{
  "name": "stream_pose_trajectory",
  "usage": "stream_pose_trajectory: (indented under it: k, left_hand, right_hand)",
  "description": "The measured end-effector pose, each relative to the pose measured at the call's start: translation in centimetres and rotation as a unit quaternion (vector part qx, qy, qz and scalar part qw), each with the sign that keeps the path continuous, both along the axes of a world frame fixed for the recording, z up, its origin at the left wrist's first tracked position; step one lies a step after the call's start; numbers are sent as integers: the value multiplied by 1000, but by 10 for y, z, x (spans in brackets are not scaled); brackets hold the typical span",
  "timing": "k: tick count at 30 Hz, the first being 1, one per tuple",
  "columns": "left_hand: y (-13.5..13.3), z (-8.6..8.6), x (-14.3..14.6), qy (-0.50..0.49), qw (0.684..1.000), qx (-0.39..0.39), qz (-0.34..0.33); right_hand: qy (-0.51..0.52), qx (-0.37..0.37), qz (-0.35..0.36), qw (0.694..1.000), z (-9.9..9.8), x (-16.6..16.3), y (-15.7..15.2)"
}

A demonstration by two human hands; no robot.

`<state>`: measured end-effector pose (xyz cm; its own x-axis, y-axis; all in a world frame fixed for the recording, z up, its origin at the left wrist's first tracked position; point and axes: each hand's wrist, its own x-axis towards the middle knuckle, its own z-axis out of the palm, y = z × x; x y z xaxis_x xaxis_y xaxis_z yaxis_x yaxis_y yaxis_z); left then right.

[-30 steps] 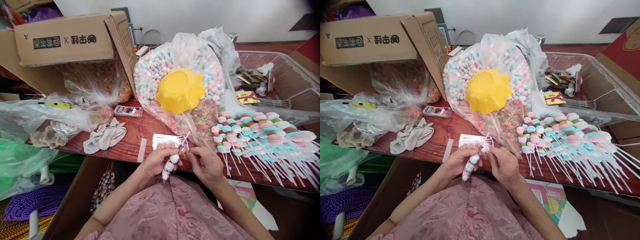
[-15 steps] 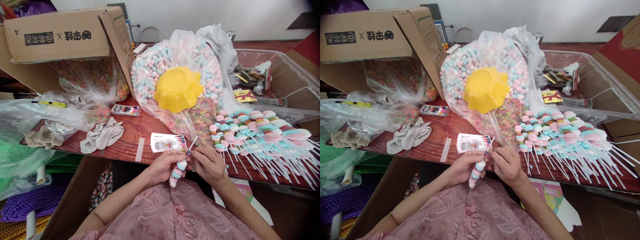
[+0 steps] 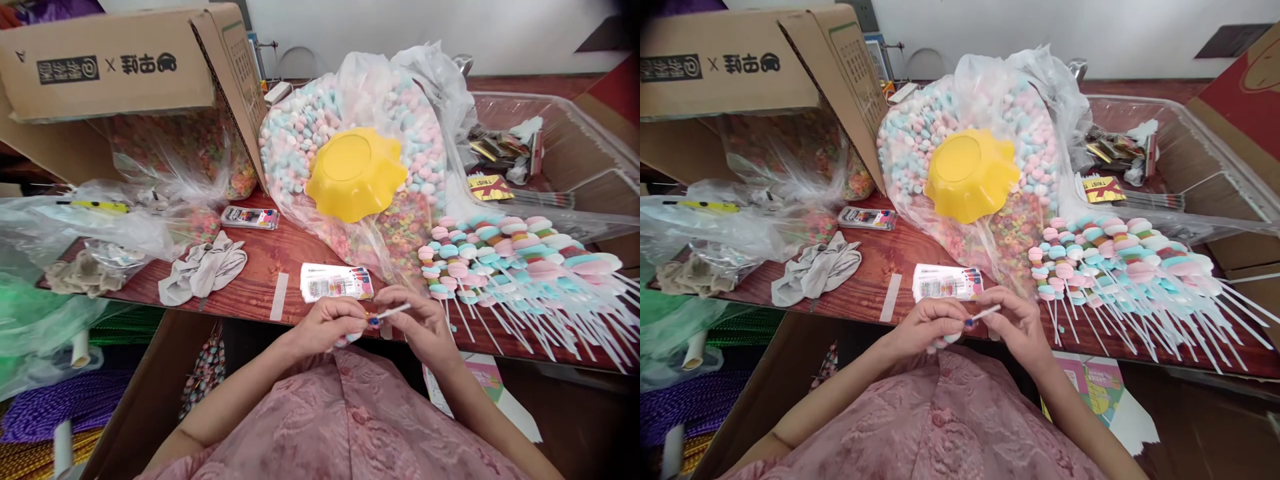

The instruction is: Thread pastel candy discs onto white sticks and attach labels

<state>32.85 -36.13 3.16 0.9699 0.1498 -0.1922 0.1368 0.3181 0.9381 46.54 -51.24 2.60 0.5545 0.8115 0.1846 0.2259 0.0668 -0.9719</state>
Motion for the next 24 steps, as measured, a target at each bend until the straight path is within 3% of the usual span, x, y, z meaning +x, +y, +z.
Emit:
stream_pose_trajectory:
  k: [2, 4, 8, 13, 19, 24]
  left_hand:
    - [3, 7, -3, -85, 983, 157, -32]
    - [5, 14, -4, -148, 948, 276, -58]
    - [7, 20, -8, -204, 884, 413, -80]
    - [9, 21, -14, -216, 836, 486, -133]
    - [11, 25, -15, -200, 804, 531, -176]
    - [11, 23, -16, -190, 806, 537, -165]
  right_hand:
    - [116, -72, 78, 988, 2, 3, 0]
    - [169, -120, 151, 967, 5, 5, 1]
    - [200, -132, 200, 950, 10, 6, 4]
    - [143, -133, 213, 957, 13, 9, 7]
    - [120, -160, 280, 939, 13, 12, 11]
    - [-56, -177, 273, 944, 16, 12, 16]
